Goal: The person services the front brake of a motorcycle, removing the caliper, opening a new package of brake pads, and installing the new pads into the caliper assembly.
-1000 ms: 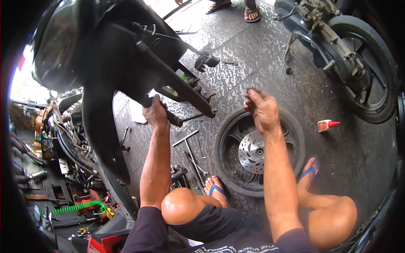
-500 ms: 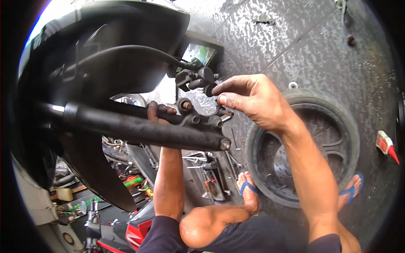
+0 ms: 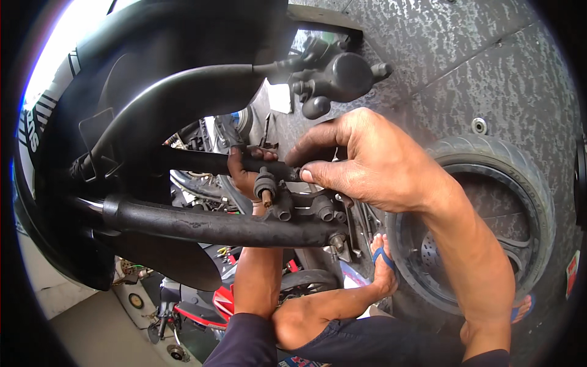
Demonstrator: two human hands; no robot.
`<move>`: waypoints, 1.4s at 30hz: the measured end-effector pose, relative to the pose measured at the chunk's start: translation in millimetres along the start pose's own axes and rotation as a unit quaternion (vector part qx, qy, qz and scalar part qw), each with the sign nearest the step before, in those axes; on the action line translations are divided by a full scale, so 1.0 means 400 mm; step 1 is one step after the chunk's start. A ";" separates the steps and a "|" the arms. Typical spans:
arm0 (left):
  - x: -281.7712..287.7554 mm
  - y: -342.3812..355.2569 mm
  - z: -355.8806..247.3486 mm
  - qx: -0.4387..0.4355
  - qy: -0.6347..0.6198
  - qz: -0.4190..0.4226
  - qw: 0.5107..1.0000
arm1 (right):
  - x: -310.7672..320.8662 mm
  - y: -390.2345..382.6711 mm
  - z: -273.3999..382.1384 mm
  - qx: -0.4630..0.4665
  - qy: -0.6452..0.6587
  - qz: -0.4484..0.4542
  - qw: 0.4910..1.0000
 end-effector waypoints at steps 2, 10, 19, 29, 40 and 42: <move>-0.003 -0.005 -0.001 -0.002 0.012 -0.005 1.000 | -0.009 0.001 -0.004 -0.013 0.011 0.002 1.000; -0.019 -0.010 -0.008 -0.038 0.006 -0.004 0.999 | -0.035 0.019 -0.015 0.012 0.066 -0.005 0.998; 0.025 0.004 0.023 0.029 -0.039 -0.043 0.998 | -0.039 0.009 -0.034 -0.048 0.086 0.029 0.995; 0.019 -0.010 0.012 0.009 -0.029 -0.044 0.999 | -0.050 0.019 -0.031 -0.021 0.106 0.045 0.993; 0.016 0.009 0.022 0.013 -0.038 -0.032 0.999 | -0.039 0.025 -0.011 0.045 0.059 0.036 0.997; 0.015 0.006 0.021 0.008 -0.038 -0.030 0.999 | -0.043 0.020 -0.020 0.004 0.078 0.043 0.996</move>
Point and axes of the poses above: each hand's wrist, its own y-axis towards the middle knuckle, its own x-axis out of the back of the hand, z = x × y, the point moved 10 cm from there along y, towards the middle knuckle, and after that the axes turned 15 degrees about x, right-handed, at the moved point
